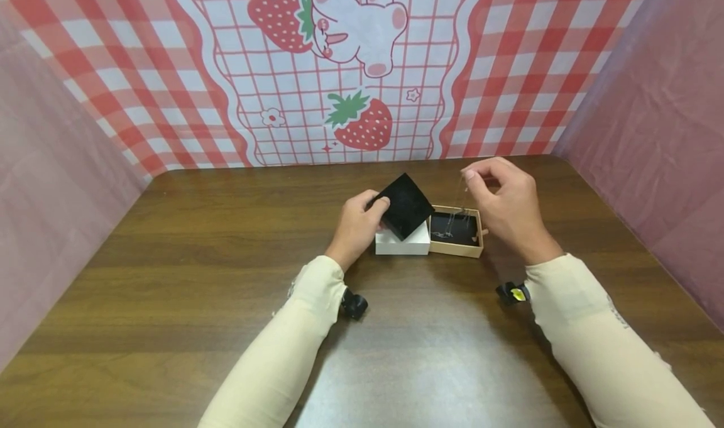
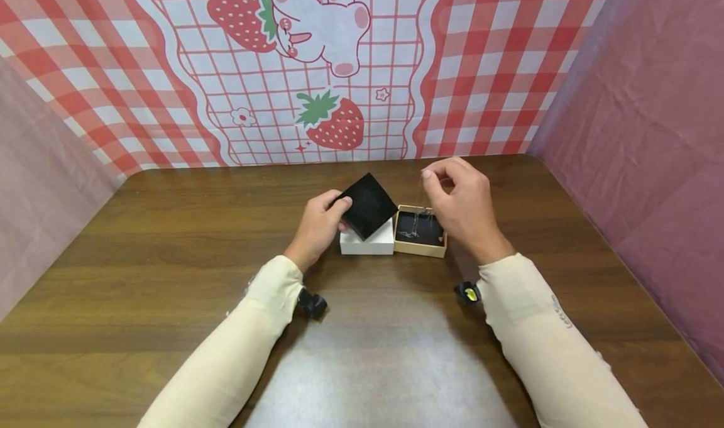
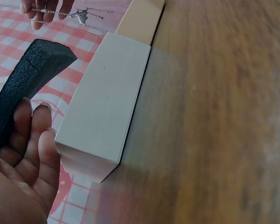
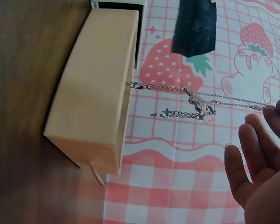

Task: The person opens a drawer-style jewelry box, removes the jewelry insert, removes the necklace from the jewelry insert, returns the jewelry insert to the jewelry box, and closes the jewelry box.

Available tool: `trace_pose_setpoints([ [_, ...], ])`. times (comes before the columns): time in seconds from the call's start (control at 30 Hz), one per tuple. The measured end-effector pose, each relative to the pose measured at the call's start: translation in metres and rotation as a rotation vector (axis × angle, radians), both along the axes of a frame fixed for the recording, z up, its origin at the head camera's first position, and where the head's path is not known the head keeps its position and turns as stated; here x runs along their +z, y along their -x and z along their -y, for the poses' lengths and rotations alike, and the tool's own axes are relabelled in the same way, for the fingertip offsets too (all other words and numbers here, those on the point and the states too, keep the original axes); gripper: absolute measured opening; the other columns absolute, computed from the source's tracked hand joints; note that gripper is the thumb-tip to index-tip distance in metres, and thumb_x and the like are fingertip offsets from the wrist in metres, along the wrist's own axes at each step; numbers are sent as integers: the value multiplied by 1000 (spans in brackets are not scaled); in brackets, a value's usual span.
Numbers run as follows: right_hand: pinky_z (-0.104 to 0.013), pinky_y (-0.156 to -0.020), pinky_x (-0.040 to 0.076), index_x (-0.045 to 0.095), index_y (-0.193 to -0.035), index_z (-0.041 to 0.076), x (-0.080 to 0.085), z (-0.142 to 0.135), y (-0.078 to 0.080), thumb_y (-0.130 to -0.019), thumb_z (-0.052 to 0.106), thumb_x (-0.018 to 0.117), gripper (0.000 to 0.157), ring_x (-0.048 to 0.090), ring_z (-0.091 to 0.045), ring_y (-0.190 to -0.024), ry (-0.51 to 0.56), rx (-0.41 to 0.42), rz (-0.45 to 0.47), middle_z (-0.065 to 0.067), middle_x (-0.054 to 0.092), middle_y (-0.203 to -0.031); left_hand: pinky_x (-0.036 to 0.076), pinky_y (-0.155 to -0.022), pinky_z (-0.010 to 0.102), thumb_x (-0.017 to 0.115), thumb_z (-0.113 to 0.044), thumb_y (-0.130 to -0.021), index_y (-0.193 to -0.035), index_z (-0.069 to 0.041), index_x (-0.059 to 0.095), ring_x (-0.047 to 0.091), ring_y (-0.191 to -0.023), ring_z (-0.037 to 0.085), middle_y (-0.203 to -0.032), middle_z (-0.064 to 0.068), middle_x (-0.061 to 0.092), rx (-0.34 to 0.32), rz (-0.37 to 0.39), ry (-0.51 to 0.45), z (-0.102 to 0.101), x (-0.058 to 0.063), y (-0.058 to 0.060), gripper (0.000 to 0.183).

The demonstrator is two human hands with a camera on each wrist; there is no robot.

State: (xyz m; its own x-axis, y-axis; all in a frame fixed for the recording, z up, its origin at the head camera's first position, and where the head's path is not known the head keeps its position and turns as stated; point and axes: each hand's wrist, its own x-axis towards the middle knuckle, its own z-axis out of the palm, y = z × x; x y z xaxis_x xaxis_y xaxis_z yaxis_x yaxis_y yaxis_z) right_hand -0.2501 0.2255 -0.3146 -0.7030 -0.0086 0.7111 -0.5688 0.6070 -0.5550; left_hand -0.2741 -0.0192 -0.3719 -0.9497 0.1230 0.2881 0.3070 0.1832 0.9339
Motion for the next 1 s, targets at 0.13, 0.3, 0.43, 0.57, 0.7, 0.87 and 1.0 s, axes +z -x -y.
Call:
trace_pose_setpoints([
  [0.13,-13,-78,44,75,-94,1,6,-3,-1,-96,10,65,14,58,1,-84,-3,-11,-7,-6,72,-96,57,-66,31,57,-23,-99,-98,-3,70,66,-69,18,-89,9,69,-6,4,-5,-1,1,0,24],
  [0.3,-13,-78,44,75,-93,0,11,-5,0,-96,9,66,13,58,1,-84,14,-11,-28,-7,72,-95,57,-66,32,56,-23,-99,-98,-3,70,66,-69,18,-89,9,69,-7,-5,0,-1,2,0,24],
  [0.43,-13,-78,43,74,-92,-1,12,-7,1,-96,10,65,14,57,0,-84,11,-18,-34,-8,72,-95,56,-66,32,56,-24,-100,-98,-4,70,66,-69,18,-88,8,69,-1,-4,11,0,3,-1,24],
  [0.57,-14,-77,42,74,-92,-2,12,-10,1,-96,9,65,15,56,1,-82,11,-37,-33,-11,71,-93,55,-66,31,57,-24,-100,-97,-5,71,65,-68,17,-87,7,69,6,10,28,0,1,-2,24],
  [0.7,-14,-75,41,73,-92,-2,12,-14,1,-96,9,64,15,56,1,-80,17,-61,-45,-13,71,-91,54,-66,31,57,-24,-100,-98,-5,71,64,-67,18,-84,7,69,2,7,33,-1,0,-2,24],
  [0.87,-14,-75,42,73,-91,-1,13,-18,3,-96,10,64,16,56,0,-79,30,-62,-46,-13,71,-90,55,-66,31,57,-25,-100,-98,-5,71,64,-66,18,-83,7,69,-3,5,29,-1,0,-1,25],
  [1.0,-14,-75,42,74,-91,-2,14,-22,4,-95,10,65,15,56,1,-80,34,-57,-66,-13,71,-92,55,-67,32,57,-25,-100,-98,-5,71,65,-68,19,-85,7,70,-3,5,35,-2,-2,-1,25],
])
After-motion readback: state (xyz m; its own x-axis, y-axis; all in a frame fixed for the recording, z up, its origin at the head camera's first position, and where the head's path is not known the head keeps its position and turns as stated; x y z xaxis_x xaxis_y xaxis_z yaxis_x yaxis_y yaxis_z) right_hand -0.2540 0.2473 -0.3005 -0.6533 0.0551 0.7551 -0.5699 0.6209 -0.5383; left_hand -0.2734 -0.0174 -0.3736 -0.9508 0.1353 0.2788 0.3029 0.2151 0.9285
